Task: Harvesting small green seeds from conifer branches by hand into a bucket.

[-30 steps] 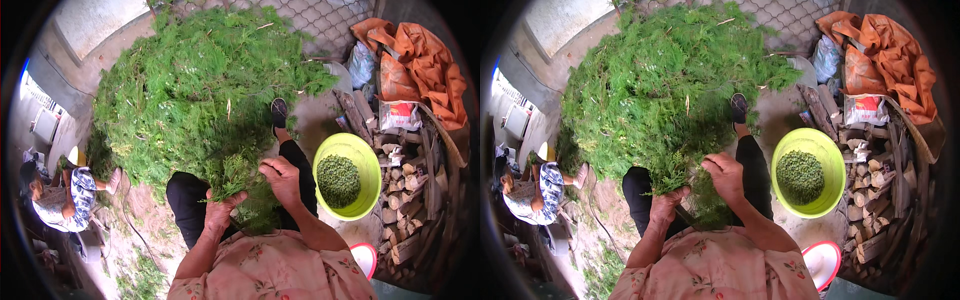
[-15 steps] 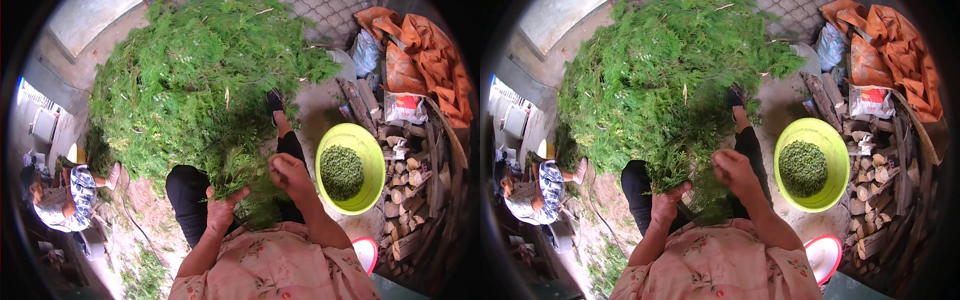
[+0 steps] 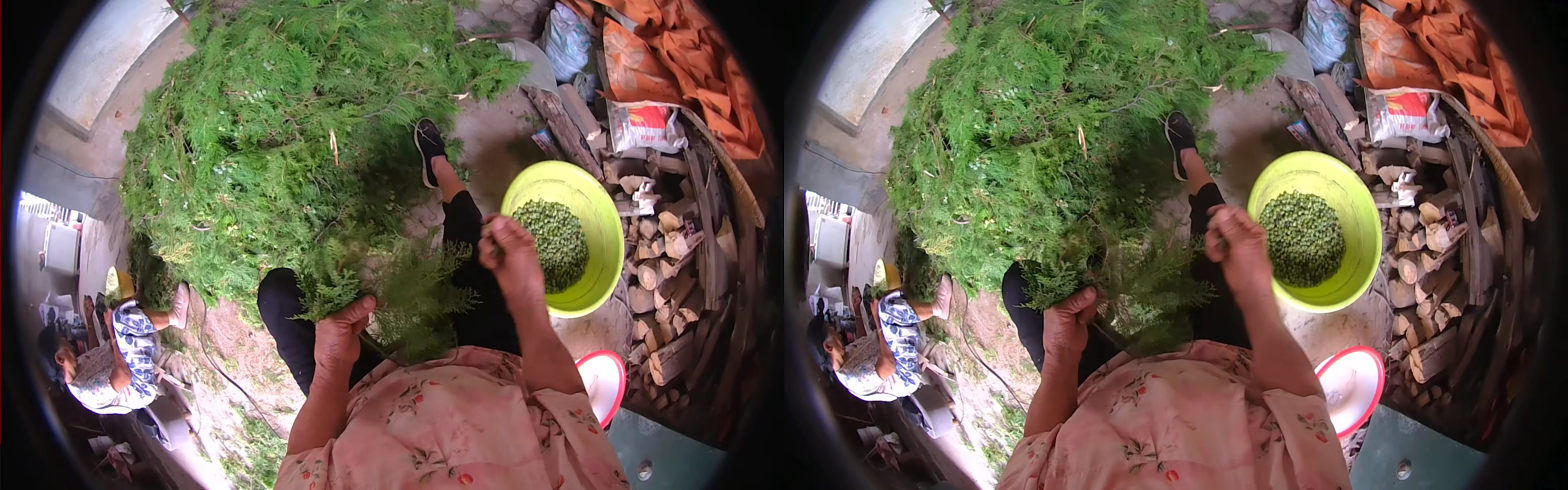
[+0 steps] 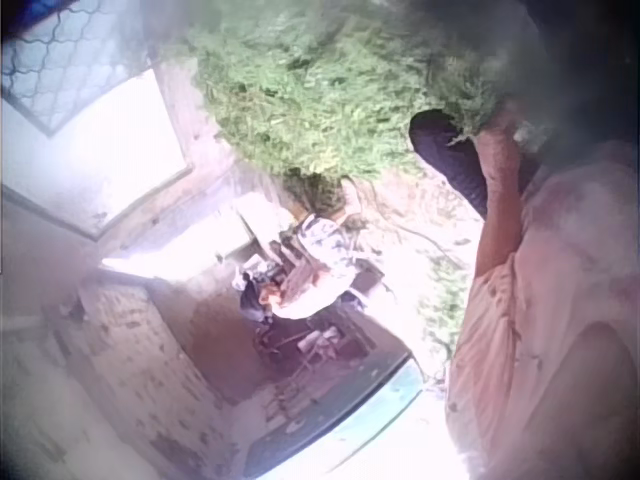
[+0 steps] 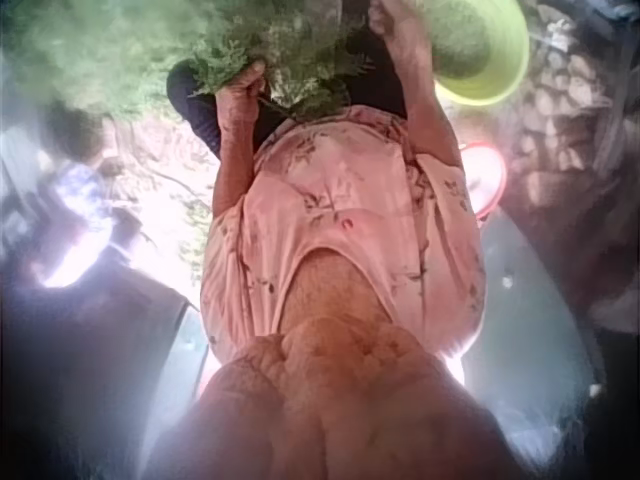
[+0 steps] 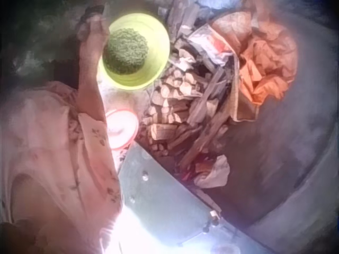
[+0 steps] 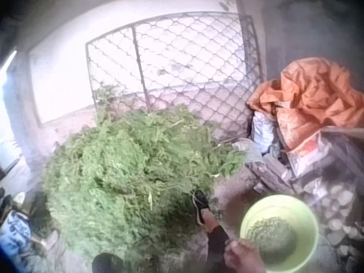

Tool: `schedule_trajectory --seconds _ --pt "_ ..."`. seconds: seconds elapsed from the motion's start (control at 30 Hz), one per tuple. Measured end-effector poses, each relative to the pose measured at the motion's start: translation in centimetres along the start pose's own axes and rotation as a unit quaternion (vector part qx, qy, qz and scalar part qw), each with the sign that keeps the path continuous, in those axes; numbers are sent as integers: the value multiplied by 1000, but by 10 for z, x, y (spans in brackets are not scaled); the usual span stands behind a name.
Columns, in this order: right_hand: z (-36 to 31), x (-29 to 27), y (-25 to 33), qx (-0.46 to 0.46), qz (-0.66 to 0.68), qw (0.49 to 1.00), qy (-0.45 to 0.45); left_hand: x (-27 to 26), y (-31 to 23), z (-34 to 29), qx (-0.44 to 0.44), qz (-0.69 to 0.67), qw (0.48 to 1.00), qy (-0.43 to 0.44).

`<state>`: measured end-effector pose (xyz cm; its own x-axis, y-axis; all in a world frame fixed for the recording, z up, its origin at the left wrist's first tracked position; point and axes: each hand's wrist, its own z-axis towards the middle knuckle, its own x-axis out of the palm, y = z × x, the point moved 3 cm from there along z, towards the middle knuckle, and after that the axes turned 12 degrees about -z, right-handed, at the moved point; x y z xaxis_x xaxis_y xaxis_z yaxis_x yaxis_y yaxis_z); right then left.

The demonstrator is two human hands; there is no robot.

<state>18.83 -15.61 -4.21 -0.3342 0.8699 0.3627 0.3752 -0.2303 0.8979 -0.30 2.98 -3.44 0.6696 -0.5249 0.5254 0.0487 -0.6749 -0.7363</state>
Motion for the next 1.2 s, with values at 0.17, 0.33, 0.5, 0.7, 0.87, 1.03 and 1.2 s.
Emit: schedule_trajectory --seconds 0.17,0.33,0.5,0.7,0.87,1.03,1.2 --pt "23 -114 14 -70 -142 962 -221 0 -9 6 22 -98 995 -22" --pt "30 -210 24 -105 -645 678 -337 -22 -16 9 9 -117 992 -38" --pt "30 -157 16 -142 -540 777 -291 -11 -10 9 5 -122 992 -32" --pt "-6 57 27 -166 -201 961 88 -10 0 11 -47 -79 995 -32" --pt "-3 112 -14 -57 -233 954 182 -3 2 6 -64 -55 995 -54" --pt "-4 116 -26 44 -182 949 253 -2 2 1 -75 -31 996 -42" --pt "-8 121 -18 62 -148 960 230 1 -1 2 -42 59 997 -9"
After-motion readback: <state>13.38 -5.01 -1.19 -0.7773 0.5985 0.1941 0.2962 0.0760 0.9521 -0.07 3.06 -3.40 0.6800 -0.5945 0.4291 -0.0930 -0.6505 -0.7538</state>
